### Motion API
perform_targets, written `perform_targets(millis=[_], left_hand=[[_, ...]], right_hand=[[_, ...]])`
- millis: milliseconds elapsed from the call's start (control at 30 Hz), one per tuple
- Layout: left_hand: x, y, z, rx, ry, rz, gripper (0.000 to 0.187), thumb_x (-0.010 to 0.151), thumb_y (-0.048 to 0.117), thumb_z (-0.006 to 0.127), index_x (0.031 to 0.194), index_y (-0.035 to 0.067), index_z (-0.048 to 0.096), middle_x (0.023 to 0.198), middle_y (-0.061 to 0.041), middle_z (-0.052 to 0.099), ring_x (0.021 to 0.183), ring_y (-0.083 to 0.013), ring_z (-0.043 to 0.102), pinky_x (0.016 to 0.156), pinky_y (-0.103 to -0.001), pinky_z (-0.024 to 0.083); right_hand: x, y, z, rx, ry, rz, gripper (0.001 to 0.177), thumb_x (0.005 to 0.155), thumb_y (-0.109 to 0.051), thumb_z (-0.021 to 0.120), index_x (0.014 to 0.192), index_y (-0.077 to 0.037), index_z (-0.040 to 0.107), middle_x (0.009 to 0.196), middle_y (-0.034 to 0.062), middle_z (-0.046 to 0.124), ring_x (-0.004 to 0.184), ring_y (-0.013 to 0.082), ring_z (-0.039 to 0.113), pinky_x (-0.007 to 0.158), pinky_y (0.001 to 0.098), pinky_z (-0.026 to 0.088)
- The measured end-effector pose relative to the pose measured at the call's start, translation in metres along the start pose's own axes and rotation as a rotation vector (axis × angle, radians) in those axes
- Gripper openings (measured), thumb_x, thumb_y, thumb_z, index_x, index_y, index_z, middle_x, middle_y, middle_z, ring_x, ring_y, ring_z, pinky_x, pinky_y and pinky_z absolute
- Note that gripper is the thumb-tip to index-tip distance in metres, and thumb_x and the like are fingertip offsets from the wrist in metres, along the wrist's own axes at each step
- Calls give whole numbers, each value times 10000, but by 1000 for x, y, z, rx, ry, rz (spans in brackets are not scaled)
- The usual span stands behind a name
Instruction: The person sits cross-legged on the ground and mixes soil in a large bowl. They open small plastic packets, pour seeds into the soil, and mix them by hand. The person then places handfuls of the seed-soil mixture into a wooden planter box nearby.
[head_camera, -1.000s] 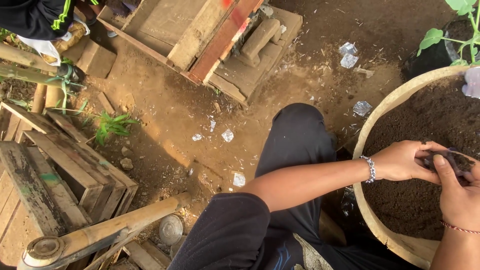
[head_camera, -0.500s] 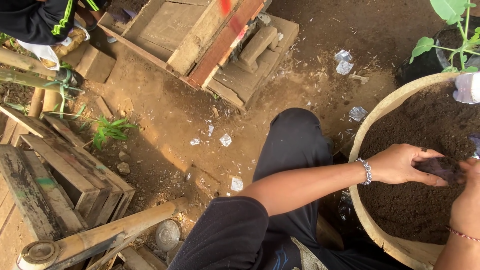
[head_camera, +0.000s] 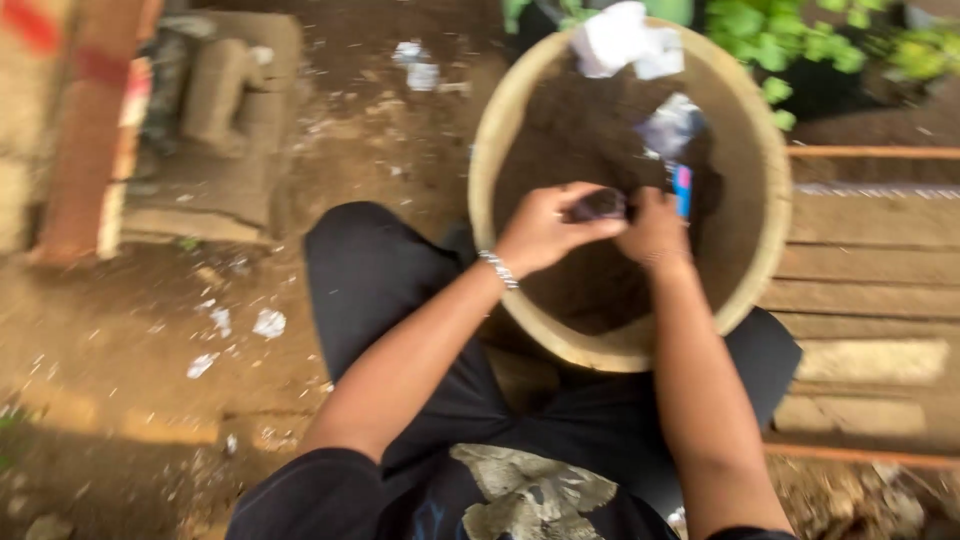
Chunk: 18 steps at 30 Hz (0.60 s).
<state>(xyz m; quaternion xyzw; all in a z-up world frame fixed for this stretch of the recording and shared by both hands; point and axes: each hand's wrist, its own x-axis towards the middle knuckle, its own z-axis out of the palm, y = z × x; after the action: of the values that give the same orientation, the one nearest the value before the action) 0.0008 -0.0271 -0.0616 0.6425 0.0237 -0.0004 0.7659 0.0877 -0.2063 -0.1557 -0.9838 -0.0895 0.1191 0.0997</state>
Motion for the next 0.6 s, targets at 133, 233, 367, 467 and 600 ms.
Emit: perform_targets(millis=[133,233,367,467,600], left_hand=[[0,4,-2,11,-19,11,387,672,208,767,1014,101,622,920,-82,641,874,-180,612,738,-260,516],[-2,11,0,-9,-22,19,360,677,152,753,1005,88,619,962,-94,630,933,-196,587,771,-279,507],[-2,0,-3,-12,6,-6,361,671,111,754,1006,100,621,959,-76,633,926,-164,585,772,-256,511],[-1,-10,-6,63,20,-45,393,663,92,743,1032,108,608,959,-93,631,922,-193,591,777,-258,515],[9,-33,-12,330,8,-16,365,653,157,741,999,167,624,945,-28,639,942,-177,584,806,-282,485]], right_hand=[[-4,-36,38,-359,-178,-211,416,700,-298,520,1099,-182,522,1094,104,463,1022,341,384,790,409,412],[-26,-67,11,-287,-283,-519,403,780,-222,454,1161,-120,536,1207,91,511,1186,322,356,996,465,231],[-52,-78,6,129,-516,-416,385,749,-233,568,1039,21,552,1030,213,574,1020,361,524,864,456,435],[-58,-78,-10,106,-659,-480,387,681,-234,582,1014,-36,582,1008,152,604,993,323,549,857,441,450],[-47,-64,-40,383,-824,-548,426,657,-116,603,1069,-16,564,1086,197,563,1062,359,489,926,457,377]])
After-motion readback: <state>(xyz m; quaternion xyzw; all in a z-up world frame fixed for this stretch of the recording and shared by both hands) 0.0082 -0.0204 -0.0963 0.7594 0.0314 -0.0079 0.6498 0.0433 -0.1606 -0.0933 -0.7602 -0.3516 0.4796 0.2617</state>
